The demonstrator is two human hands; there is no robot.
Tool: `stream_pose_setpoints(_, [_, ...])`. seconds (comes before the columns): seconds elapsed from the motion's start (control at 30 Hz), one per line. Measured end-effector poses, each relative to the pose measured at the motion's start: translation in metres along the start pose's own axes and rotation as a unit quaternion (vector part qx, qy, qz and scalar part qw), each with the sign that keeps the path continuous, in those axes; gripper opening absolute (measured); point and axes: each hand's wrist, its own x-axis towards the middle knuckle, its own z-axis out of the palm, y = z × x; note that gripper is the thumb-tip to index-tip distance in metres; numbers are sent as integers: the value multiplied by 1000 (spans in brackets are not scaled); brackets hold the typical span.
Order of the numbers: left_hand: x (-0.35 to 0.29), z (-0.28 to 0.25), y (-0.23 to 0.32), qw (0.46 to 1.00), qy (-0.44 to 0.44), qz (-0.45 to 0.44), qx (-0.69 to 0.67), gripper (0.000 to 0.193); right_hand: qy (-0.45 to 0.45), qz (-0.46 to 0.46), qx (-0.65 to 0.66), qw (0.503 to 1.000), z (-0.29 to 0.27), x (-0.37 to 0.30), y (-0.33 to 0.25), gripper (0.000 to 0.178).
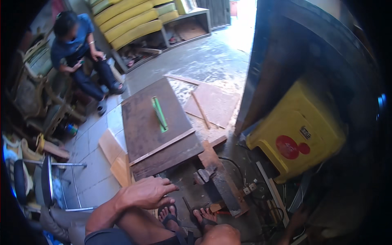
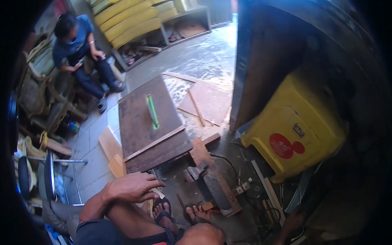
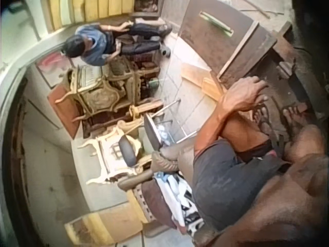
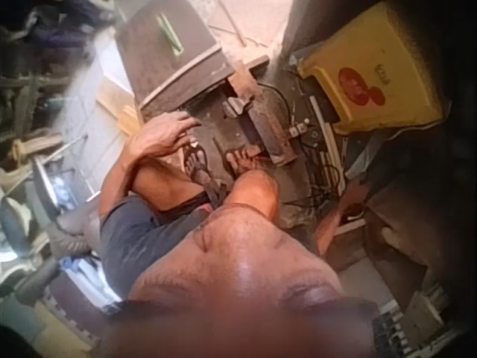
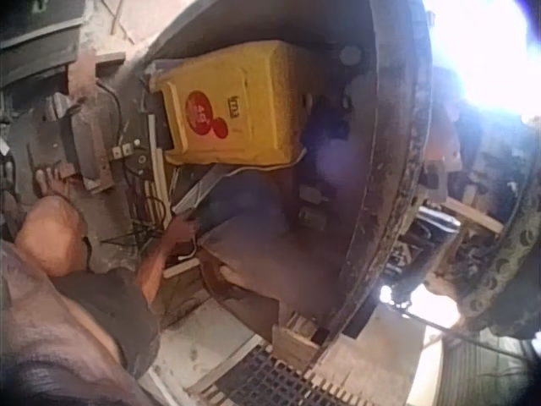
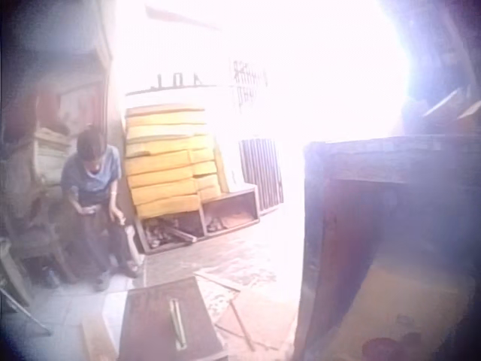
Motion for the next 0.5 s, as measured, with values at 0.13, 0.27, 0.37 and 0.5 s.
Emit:
stream_pose_setpoints(0.13, [-12,-1,-16,1000,6,-10,-5,48,-370,6,171,913,-77,-88,-120,59])
stream_pose_setpoints(0.27, [-18,3,-20,1000,22,22,1,49,-681,1,433,591,-122,-167,-200,63])
stream_pose_setpoints(0.37, [-16,0,-17,999,5,51,3,47,-679,-161,459,549,-195,-154,-288,64])
stream_pose_setpoints(0.5, [-28,1,-4,991,57,121,7,44,-544,-374,526,537,-281,-102,-362,66])
